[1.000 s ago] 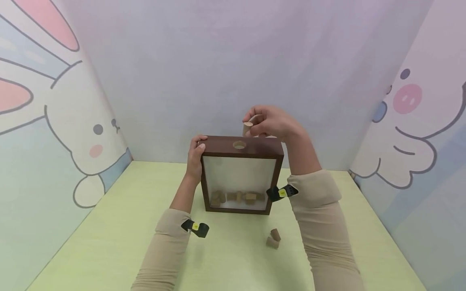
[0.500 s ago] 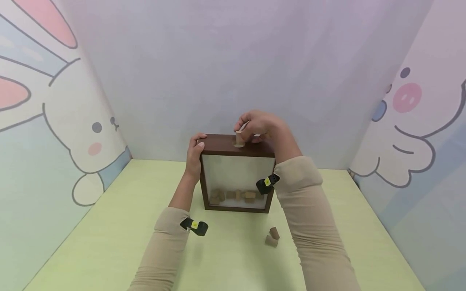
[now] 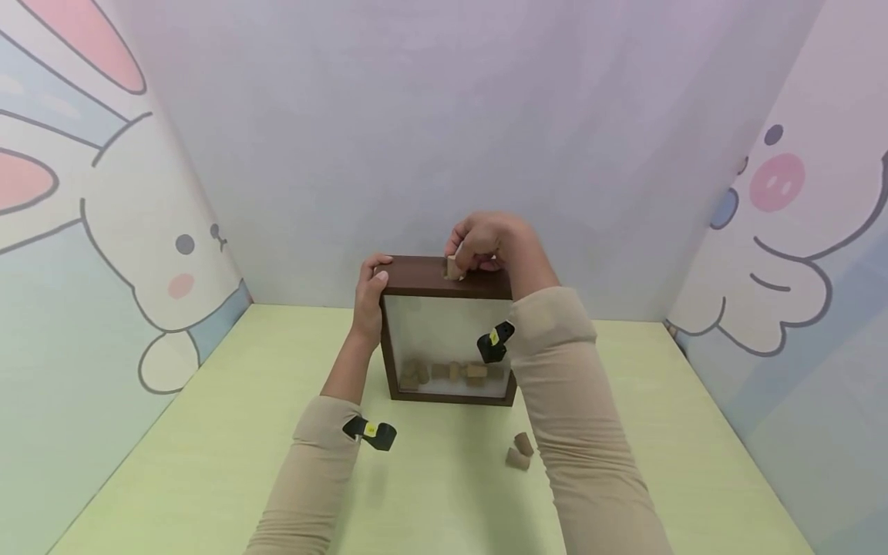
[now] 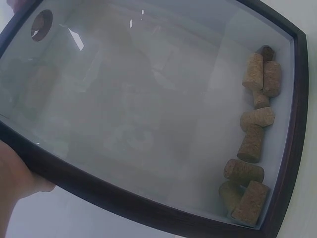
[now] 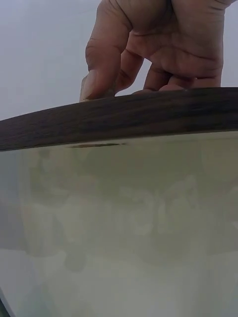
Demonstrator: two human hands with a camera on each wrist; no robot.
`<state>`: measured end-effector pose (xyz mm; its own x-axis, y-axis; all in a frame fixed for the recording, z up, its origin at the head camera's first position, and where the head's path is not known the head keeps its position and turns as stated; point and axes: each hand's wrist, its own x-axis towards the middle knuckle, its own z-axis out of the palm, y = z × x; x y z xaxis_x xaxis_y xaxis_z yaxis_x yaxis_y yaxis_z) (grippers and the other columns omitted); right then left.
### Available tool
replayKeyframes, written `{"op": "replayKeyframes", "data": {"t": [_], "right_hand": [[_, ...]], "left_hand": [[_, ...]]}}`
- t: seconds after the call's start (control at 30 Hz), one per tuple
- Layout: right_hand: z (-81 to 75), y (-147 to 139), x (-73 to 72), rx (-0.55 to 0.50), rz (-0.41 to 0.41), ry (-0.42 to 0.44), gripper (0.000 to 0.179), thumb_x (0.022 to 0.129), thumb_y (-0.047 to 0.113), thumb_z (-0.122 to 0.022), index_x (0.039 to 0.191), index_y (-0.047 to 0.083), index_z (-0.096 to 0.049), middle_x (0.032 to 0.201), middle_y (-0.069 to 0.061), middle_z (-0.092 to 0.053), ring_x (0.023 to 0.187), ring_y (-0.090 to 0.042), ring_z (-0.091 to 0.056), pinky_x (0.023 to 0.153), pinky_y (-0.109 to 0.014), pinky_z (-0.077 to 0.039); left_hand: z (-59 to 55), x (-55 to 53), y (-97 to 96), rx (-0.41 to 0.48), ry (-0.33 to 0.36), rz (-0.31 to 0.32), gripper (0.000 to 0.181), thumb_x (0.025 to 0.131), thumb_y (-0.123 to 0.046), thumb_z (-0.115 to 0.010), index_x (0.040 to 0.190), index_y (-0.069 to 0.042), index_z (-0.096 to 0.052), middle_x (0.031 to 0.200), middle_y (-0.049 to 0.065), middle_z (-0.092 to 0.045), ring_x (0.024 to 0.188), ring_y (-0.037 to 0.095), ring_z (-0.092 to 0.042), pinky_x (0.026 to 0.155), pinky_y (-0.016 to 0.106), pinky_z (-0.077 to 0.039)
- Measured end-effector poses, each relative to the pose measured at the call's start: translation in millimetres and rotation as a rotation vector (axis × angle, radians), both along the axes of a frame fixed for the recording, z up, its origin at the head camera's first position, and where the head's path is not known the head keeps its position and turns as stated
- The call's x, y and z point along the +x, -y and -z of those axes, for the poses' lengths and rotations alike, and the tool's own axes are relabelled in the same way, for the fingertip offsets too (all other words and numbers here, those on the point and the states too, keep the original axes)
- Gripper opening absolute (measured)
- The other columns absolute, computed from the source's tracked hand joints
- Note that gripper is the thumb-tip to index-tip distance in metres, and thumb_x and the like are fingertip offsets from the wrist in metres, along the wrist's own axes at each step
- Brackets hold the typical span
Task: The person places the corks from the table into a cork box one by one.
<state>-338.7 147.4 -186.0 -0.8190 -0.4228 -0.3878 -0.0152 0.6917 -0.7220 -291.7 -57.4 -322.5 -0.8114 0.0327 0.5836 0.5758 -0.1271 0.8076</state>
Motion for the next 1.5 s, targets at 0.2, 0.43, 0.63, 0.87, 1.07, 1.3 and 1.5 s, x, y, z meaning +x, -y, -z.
{"op": "replayKeyframes", "data": {"t": [0.2,0.43,0.63,0.87,1.07,1.3,1.5], "right_hand": [[6.4,-13,9.5,-0.102,-0.056,-0.084,0.027,0.084,0.001,-0.062,0.110,0.000,-0.054,0.077,-0.009,-0.058,0.062,-0.019,-0.044,0.055,-0.029,-0.035],[12.0,-38,29.7,-0.234,-0.093,-0.247,0.026,0.087,0.006,-0.061,0.110,-0.005,-0.053,0.088,-0.013,-0.059,0.076,-0.024,-0.049,0.067,-0.035,-0.041],[15.1,-57,58.8,-0.234,-0.170,-0.457,0.027,0.089,0.008,-0.060,0.112,-0.004,-0.055,0.090,-0.013,-0.061,0.083,-0.025,-0.055,0.073,-0.033,-0.044],[24.4,-72,91.2,-0.313,-0.323,-0.564,0.027,0.089,0.005,-0.060,0.115,-0.003,-0.056,0.100,-0.011,-0.062,0.090,-0.024,-0.059,0.072,-0.030,-0.047],[41.7,-84,103.5,-0.466,-0.407,-0.550,0.029,0.087,-0.007,-0.056,0.116,-0.007,-0.053,0.106,-0.015,-0.058,0.095,-0.024,-0.055,0.075,-0.030,-0.048],[64.4,-95,112.9,-0.523,-0.383,-0.579,0.034,0.086,-0.011,-0.055,0.120,-0.004,-0.053,0.107,-0.015,-0.056,0.092,-0.026,-0.052,0.074,-0.029,-0.048],[95.3,-103,120.2,-0.530,-0.312,-0.528,0.035,0.086,-0.009,-0.055,0.121,-0.005,-0.052,0.116,-0.014,-0.055,0.097,-0.025,-0.055,0.077,-0.031,-0.048]], "left_hand": [[1.4,1.1,-1.1,-0.009,-0.003,-0.009,0.046,0.088,-0.022,-0.039,0.123,0.008,-0.038,0.136,0.018,-0.030,0.119,0.021,-0.029,0.095,0.039,-0.023],[11.0,-10.2,-2.3,0.000,-0.017,-0.013,0.047,0.088,-0.027,-0.041,0.122,0.005,-0.040,0.137,0.017,-0.031,0.121,0.022,-0.029,0.095,0.040,-0.023],[16.4,-14.8,-0.9,0.000,0.007,-0.011,0.045,0.089,-0.025,-0.041,0.124,0.004,-0.040,0.136,0.014,-0.032,0.122,0.021,-0.029,0.096,0.041,-0.022],[-2.8,3.6,-2.2,-0.008,-0.008,-0.017,0.046,0.088,-0.021,-0.039,0.122,0.010,-0.037,0.135,0.028,-0.028,0.119,0.022,-0.030,0.095,0.039,-0.023],[-3.4,6.0,-1.3,-0.007,-0.003,-0.017,0.046,0.088,-0.021,-0.039,0.122,0.010,-0.038,0.136,0.028,-0.028,0.120,0.022,-0.029,0.095,0.039,-0.022],[-2.9,5.6,-0.9,-0.007,0.006,-0.017,0.046,0.088,-0.022,-0.039,0.122,0.009,-0.038,0.137,0.027,-0.027,0.121,0.023,-0.028,0.096,0.040,-0.022],[-3.4,5.3,-1.1,0.005,-0.002,-0.007,0.047,0.087,-0.021,-0.039,0.122,0.010,-0.037,0.137,0.031,-0.025,0.121,0.023,-0.028,0.096,0.040,-0.021]]}}
